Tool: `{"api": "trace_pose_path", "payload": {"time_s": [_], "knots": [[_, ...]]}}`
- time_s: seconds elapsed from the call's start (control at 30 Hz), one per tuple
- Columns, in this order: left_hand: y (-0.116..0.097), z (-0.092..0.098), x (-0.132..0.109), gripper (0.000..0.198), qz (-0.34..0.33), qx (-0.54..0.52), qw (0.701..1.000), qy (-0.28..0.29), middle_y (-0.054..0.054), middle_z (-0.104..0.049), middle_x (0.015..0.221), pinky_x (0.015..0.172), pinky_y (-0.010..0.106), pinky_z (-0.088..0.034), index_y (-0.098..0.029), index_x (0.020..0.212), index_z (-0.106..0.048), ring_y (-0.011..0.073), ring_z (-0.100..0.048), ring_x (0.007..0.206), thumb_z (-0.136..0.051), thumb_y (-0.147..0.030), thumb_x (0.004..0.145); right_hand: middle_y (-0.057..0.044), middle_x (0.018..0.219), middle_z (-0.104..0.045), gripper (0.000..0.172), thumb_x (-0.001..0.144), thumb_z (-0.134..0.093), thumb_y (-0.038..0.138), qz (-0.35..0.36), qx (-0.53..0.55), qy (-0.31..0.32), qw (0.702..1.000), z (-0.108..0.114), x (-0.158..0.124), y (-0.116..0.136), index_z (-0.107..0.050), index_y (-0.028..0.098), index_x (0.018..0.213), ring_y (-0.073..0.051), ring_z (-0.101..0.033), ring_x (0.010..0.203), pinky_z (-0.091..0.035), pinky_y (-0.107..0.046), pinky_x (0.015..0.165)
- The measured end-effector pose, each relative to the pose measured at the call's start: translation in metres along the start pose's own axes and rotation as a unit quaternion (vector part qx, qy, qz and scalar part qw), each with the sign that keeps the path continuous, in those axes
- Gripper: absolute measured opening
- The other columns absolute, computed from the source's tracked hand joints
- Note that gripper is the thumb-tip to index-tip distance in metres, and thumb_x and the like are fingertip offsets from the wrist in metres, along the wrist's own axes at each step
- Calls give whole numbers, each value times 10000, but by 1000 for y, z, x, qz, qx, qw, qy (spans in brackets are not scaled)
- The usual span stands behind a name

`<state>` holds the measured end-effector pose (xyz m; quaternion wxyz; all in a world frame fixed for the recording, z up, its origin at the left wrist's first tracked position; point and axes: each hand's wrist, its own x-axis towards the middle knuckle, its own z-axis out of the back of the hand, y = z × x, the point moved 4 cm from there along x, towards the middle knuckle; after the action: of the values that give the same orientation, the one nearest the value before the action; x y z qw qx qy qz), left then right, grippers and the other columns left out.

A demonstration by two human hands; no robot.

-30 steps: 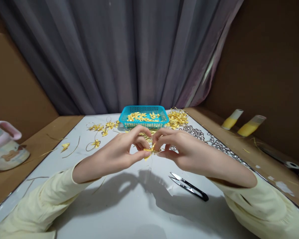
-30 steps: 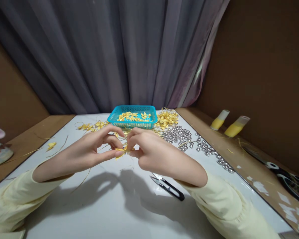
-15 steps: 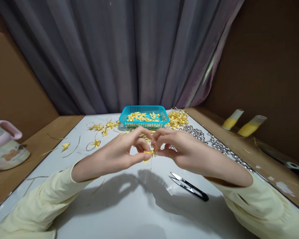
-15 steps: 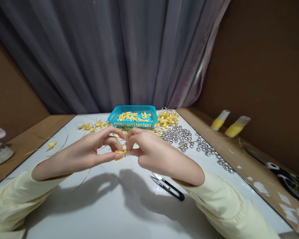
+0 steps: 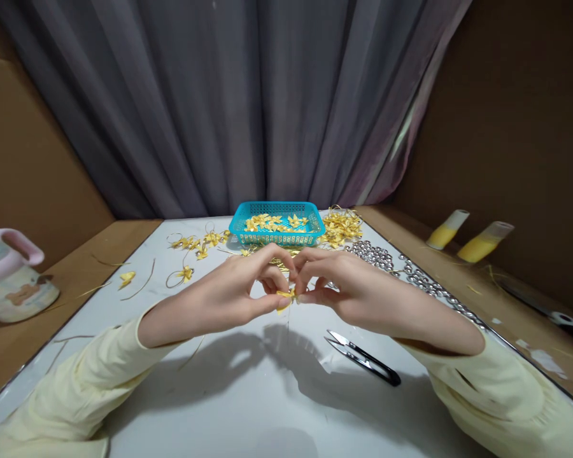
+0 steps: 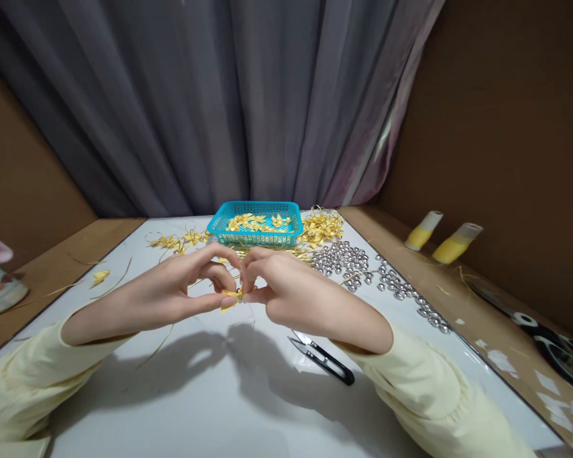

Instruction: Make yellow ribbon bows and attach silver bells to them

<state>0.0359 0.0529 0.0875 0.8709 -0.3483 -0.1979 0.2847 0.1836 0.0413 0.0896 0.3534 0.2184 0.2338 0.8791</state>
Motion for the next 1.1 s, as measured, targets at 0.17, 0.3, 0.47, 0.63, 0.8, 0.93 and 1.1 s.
{"api": "trace_pose_path", "payload": {"time_s": [0.17, 0.3, 0.47, 0.63, 0.8, 0.93, 1.1], "knots": [[0, 0, -1, 244, -1, 9, 1000, 1, -56, -637, 767, 661, 206, -418, -229, 1076, -433, 98, -596, 734, -534, -176, 861, -19, 927, -575, 289, 666, -477, -109, -5, 9, -7, 1000, -1, 0, -3, -551, 164, 725, -136, -554, 870, -423, -239, 752], [-1, 1, 0, 228, -2, 28, 1000, -5, -62, -634, 760, 664, 209, -414, -230, 1067, -435, 95, -585, 709, -535, -196, 865, -12, 864, -602, 313, 660, -467, -109, -24, -6, -11, 1000, -2, 0, -2, -570, 167, 764, -132, -556, 799, -416, -240, 709], [-4, 3, 0, 208, 1, 55, 998, -26, -61, -636, 766, 644, 203, -410, -224, 1029, -455, 92, -586, 684, -549, -172, 851, -27, 797, -610, 267, 684, -459, -84, -40, -39, -23, 998, -1, 2, 5, -576, 155, 711, -143, -553, 739, -402, -256, 673], [-4, 4, -2, 209, 13, 35, 998, -41, -39, -648, 799, 671, 209, -437, -213, 1011, -472, 114, -616, 751, -581, -185, 835, -35, 800, -612, 255, 670, -458, -76, -44, -54, -42, 997, 2, 3, 9, -573, 151, 682, -151, -551, 735, -395, -261, 656], [0, 8, 0, 282, 15, 39, 998, -48, -10, -659, 887, 736, 248, -465, -216, 1010, -492, 161, -634, 864, -648, -308, 793, -36, 759, -602, 259, 647, -464, -89, -43, -53, -53, 996, 4, 3, 10, -570, 147, 649, -151, -538, 708, -379, -257, 630], [3, 8, 0, 315, 0, 44, 998, -50, 11, -642, 993, 801, 268, -469, -213, 1000, -508, 177, -623, 947, -673, -346, 767, -34, 750, -593, 256, 640, -461, -91, -45, -53, -65, 996, 5, 4, 11, -560, 145, 643, -148, -531, 699, -370, -255, 621], [4, 6, -1, 201, 7, 27, 998, -49, 8, -638, 989, 778, 258, -482, -208, 970, -532, 158, -640, 893, -606, -328, 827, -28, 745, -585, 256, 652, -451, -81, -49, -53, -67, 995, 4, 5, 12, -556, 152, 649, -143, -528, 692, -376, -250, 622]]}}
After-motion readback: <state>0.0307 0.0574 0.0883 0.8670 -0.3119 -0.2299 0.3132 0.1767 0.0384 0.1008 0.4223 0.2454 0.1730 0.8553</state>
